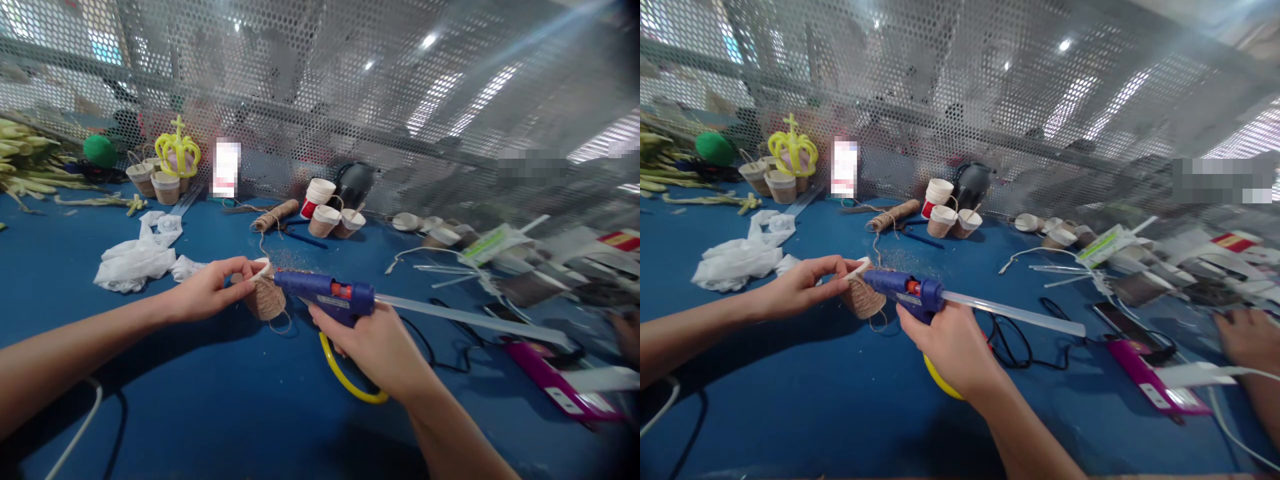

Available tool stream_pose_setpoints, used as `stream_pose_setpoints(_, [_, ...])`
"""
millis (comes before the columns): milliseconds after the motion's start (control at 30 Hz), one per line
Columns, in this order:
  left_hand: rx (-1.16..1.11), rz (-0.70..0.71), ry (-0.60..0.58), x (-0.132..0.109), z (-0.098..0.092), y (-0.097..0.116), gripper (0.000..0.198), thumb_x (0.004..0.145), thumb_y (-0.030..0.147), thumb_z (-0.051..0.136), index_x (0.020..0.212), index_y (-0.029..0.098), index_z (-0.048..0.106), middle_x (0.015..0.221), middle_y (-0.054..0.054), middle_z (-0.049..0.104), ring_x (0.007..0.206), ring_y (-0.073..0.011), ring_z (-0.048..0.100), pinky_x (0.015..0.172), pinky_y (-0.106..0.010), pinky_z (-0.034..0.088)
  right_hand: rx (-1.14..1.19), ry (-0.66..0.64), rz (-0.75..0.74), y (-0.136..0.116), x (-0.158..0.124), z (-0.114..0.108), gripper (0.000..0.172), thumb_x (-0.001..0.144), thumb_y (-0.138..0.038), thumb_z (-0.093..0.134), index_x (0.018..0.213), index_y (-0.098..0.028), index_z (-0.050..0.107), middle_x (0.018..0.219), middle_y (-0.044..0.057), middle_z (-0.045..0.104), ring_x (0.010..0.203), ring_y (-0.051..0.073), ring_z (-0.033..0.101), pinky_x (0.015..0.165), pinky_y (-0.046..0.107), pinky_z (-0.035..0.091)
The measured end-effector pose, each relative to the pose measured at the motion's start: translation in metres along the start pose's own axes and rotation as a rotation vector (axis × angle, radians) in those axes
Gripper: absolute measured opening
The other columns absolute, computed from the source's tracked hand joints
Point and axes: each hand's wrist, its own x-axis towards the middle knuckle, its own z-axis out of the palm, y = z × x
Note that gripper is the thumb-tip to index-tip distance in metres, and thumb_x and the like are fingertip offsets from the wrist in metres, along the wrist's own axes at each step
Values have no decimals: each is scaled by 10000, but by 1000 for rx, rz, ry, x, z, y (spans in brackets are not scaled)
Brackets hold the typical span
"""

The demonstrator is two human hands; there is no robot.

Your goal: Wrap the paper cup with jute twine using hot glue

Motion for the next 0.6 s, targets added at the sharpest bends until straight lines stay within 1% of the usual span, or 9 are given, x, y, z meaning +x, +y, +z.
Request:
stream_pose_setpoints(67, [4,5,-2,0,0,-1,178,850,282,430,713,168,428,1119,-122,591,1214,-236,401,923,-373,374,17,29,-18,0,1,0,151,722,-267,499,628,-172,570,550,6,593,514,143,542,539,257,436])
stream_pose_setpoints(300, [-2,6,-16,0,-1,-1,181,848,280,433,708,168,420,1149,-129,573,1201,-236,414,913,-369,382,15,23,-21,4,2,1,178,732,-288,484,627,-170,566,529,4,563,507,143,524,534,262,430])
stream_pose_setpoints(433, [-8,7,-11,0,-1,-1,181,853,270,425,703,168,421,1079,-122,607,1211,-231,404,920,-368,376,2,-5,6,3,0,1,178,725,-285,487,615,-168,564,488,-5,540,439,129,483,473,256,406])
stream_pose_setpoints(600, [5,9,-17,0,-1,0,187,854,278,425,701,171,420,1079,-124,605,1210,-227,406,913,-360,382,11,8,-10,4,2,-1,176,735,-287,478,636,-172,567,554,11,573,527,146,524,553,265,430])
